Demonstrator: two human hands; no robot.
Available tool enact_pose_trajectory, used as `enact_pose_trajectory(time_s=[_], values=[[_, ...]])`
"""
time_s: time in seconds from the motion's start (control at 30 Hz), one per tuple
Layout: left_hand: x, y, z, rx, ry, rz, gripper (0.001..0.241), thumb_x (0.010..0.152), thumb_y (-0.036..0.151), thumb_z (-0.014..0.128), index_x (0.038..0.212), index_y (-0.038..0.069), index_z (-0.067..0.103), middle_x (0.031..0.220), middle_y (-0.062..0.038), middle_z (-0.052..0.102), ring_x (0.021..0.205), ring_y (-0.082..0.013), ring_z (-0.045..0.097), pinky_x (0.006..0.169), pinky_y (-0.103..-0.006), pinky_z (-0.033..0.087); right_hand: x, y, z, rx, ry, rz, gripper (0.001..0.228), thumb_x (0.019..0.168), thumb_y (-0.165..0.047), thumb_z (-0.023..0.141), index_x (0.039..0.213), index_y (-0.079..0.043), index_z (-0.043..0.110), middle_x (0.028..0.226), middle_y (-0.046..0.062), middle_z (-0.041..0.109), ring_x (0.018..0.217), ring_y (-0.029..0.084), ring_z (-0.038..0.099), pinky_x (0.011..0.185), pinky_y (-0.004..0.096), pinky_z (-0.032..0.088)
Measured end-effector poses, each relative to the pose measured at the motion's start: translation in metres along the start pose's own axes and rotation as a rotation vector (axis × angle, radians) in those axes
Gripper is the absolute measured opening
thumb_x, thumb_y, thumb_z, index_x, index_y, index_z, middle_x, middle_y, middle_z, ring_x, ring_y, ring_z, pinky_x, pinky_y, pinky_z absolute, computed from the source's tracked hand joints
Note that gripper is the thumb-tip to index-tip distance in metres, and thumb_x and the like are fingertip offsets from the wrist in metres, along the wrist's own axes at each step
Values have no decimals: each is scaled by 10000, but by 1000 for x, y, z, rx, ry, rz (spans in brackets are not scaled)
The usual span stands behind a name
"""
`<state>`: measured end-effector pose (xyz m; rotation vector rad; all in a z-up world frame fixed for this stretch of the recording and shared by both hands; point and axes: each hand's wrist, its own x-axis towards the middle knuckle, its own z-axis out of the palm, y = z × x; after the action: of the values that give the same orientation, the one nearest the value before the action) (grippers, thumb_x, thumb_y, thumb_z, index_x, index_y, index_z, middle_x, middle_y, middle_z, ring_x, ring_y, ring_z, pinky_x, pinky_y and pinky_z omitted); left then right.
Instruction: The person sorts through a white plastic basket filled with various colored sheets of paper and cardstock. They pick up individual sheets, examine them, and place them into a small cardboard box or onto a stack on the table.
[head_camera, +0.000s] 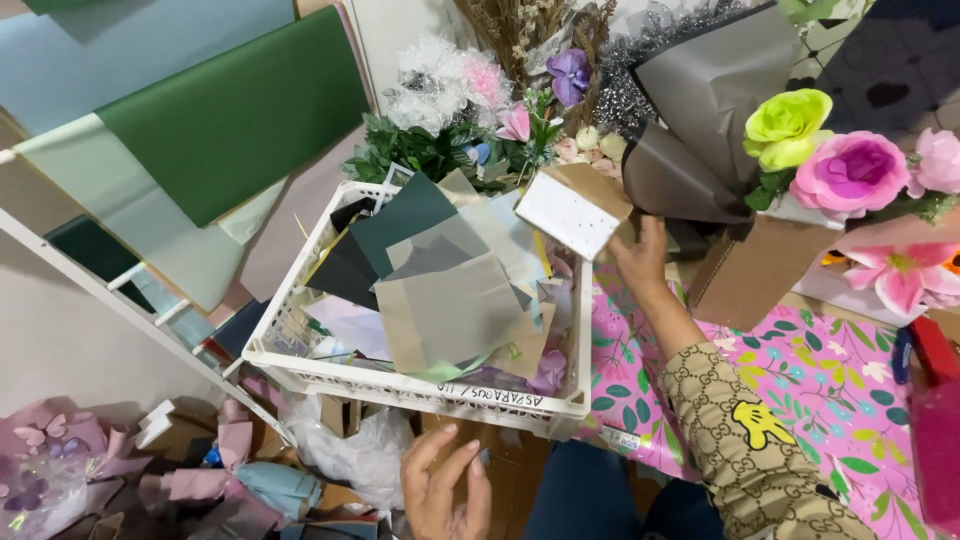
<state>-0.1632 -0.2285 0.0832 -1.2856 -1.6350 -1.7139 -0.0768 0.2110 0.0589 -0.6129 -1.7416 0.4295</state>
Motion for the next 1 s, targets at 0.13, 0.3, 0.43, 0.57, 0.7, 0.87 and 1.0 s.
enact_pose_trajectory(time_s=[0.13, 0.3, 0.43, 0.57, 0.7, 0.87, 1.0], values=[[8, 9, 2, -11, -33, 59, 175, 959, 152, 643, 1096, 73, 718, 1221, -126, 636, 1148, -266, 652, 1005, -376, 605, -16, -15, -18, 195, -23, -136, 595, 799, 259, 573, 1364, 71, 565, 1258, 216, 627, 1169, 330, 624, 972, 375, 505], [20, 31, 2, -56, -128, 89, 165, 961, 119, 642, 1097, 51, 705, 1213, -156, 643, 1144, -310, 668, 1025, -425, 587, -31, -50, -15, 246, -182, 143, 460, 831, 105, 637, 1281, 8, 632, 1212, 176, 681, 1114, 294, 668, 948, 366, 550], [21, 53, 5, -93, -186, 48, 179, 979, 129, 627, 1118, 44, 702, 1215, -151, 633, 1160, -307, 644, 1054, -440, 560, -41, -74, -24, 278, -306, 357, 358, 857, -19, 686, 1214, -42, 685, 1175, 143, 723, 1070, 264, 703, 929, 359, 586], [20, 64, 10, -127, -177, 54, 163, 977, 124, 625, 1091, 43, 708, 1189, -144, 637, 1131, -307, 642, 1005, -440, 560, -40, -99, -42, 286, -412, 572, 269, 883, -143, 735, 1147, -94, 737, 1138, 110, 765, 1026, 234, 738, 909, 351, 621], [23, 74, 9, -122, -190, 77, 163, 985, 147, 615, 1070, 47, 712, 1157, -146, 648, 1092, -308, 655, 960, -428, 556, -15, -144, -70, 253, -575, 434, 651, 853, -234, 858, 477, -218, 328, 455, -91, 319, 417, 69, 239, 452, 277, 167], [15, 75, 23, -166, -252, 63, 187, 981, 160, 629, 1108, 42, 699, 1209, -153, 649, 1139, -310, 659, 1003, -435, 558, -10, -147, -90, 361, -828, 369, 186, 871, -256, 825, 785, -97, 782, 519, -75, 482, 444, 48, 366, 448, 237, 266], [19, 77, 31, -136, -284, 9, 572, 969, 228, 709, 1444, 35, 457, 1511, -186, 453, 1473, -360, 439, 1251, -529, 403, -24, -138, -97, 617, -907, 360, 329, 822, -51, 833, 1117, -44, 688, 968, 46, 758, 876, 127, 713, 725, 260, 584]])
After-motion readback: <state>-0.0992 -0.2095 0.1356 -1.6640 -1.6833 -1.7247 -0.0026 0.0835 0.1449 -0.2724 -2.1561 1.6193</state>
